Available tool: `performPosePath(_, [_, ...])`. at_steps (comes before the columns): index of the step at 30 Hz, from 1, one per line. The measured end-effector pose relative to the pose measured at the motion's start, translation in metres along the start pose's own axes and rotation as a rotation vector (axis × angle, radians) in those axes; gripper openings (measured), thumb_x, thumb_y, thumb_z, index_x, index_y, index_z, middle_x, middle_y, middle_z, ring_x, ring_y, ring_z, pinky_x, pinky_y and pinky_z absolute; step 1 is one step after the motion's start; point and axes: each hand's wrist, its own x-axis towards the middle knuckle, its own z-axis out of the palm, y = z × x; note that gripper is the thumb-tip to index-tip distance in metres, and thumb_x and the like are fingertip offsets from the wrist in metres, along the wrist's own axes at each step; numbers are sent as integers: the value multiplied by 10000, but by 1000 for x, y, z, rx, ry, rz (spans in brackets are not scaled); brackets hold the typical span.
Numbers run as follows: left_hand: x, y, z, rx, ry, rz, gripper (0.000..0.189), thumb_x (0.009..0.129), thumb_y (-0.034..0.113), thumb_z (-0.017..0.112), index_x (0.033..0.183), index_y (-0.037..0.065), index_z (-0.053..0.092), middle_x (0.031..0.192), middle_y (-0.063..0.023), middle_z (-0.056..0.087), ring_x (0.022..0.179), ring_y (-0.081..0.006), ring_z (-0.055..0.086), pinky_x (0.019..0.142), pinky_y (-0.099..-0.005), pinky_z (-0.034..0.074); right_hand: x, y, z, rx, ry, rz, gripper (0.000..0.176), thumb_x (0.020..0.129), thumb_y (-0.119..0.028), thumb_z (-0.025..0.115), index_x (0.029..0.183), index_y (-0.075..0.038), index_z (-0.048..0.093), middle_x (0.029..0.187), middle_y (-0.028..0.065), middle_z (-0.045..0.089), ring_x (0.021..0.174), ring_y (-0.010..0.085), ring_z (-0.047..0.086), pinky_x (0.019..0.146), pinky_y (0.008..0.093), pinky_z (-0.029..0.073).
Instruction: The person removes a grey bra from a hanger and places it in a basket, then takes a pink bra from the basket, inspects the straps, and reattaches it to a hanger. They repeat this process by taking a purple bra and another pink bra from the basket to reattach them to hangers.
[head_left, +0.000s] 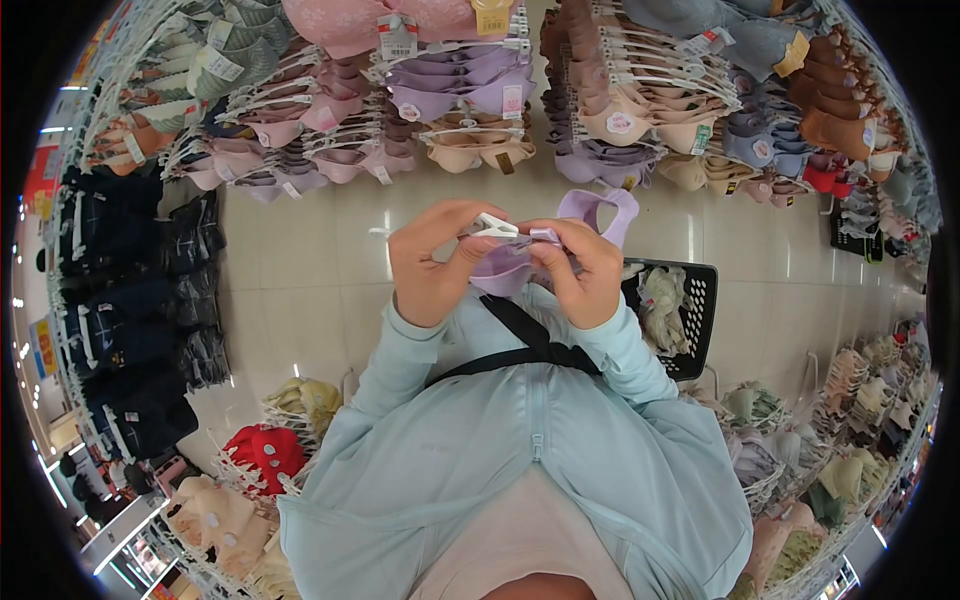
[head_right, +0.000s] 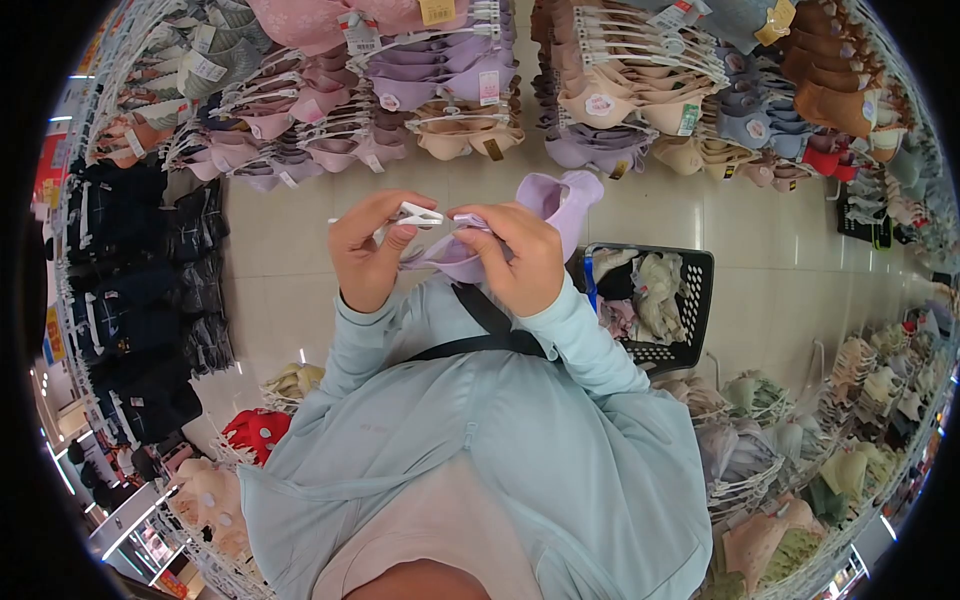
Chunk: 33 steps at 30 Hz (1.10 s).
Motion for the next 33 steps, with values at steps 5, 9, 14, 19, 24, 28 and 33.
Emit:
performPosePath(5, [0, -3, -1, 5, 11, 47, 235, 793, 192, 620, 866, -31, 636, 820, -100, 629, 727, -154, 564, 643, -249, 424, 3, 0, -6, -157, -80, -120, 165, 742, -51, 610, 900, -4, 616, 761, 128, 617, 663, 281, 572, 612, 328, 452])
performPosePath(9, [0, -2, 1, 9, 17, 48, 225, 797, 181, 613, 861, -33, 639, 805, -101, 629, 718, -159, 565, 632, -253, 425, 3, -5, -6, -213, -95, -144, 169, 740, -61, 613, 897, 1, 609, 759, 136, 615, 668, 297, 570, 621, 345, 452])
performPosePath(14, [-2, 0, 1, 44, 23, 63, 197, 793, 151, 616, 867, -29, 641, 799, -100, 631, 701, -156, 565, 608, -246, 423, 3, -7, -8, -265, -143, -202, 204, 735, -68, 620, 921, 14, 595, 755, 148, 610, 657, 302, 564, 608, 356, 443])
performPosePath(19, [-3, 3, 1, 74, 12, 64, 169, 788, 121, 617, 858, -30, 644, 795, -101, 634, 683, -152, 565, 591, -239, 422, 3, -14, -8, -278, -181, -163, 226, 738, -76, 622, 942, 14, 588, 753, 144, 604, 646, 300, 556, 602, 354, 436])
performPosePath(24, [-6, 0, 5, 140, 27, 164, 142, 756, 69, 632, 876, -5, 644, 782, -98, 630, 642, -174, 586, 573, -245, 451, 2, -18, -10, -327, -244, -183, 261, 744, -83, 620, 983, 11, 576, 730, 140, 589, 631, 297, 541, 593, 354, 426])
performPosePath(28, [-7, 1, 7, 154, 46, 192, 138, 758, 72, 632, 874, -1, 643, 774, -95, 626, 622, -177, 585, 555, -240, 449, 1, -20, -10, -283, -257, -142, 285, 749, -83, 615, 1014, 7, 566, 712, 137, 576, 619, 298, 523, 583, 361, 417])
performPosePath(33, [-7, 5, 8, 193, 59, 217, 127, 759, 69, 628, 866, 1, 641, 761, -92, 622, 602, -178, 580, 533, -237, 441, -3, -20, -6, -277, -224, -108, 283, 749, -78, 613, 1016, 5, 568, 716, 143, 575, 623, 299, 519, 582, 359, 417])
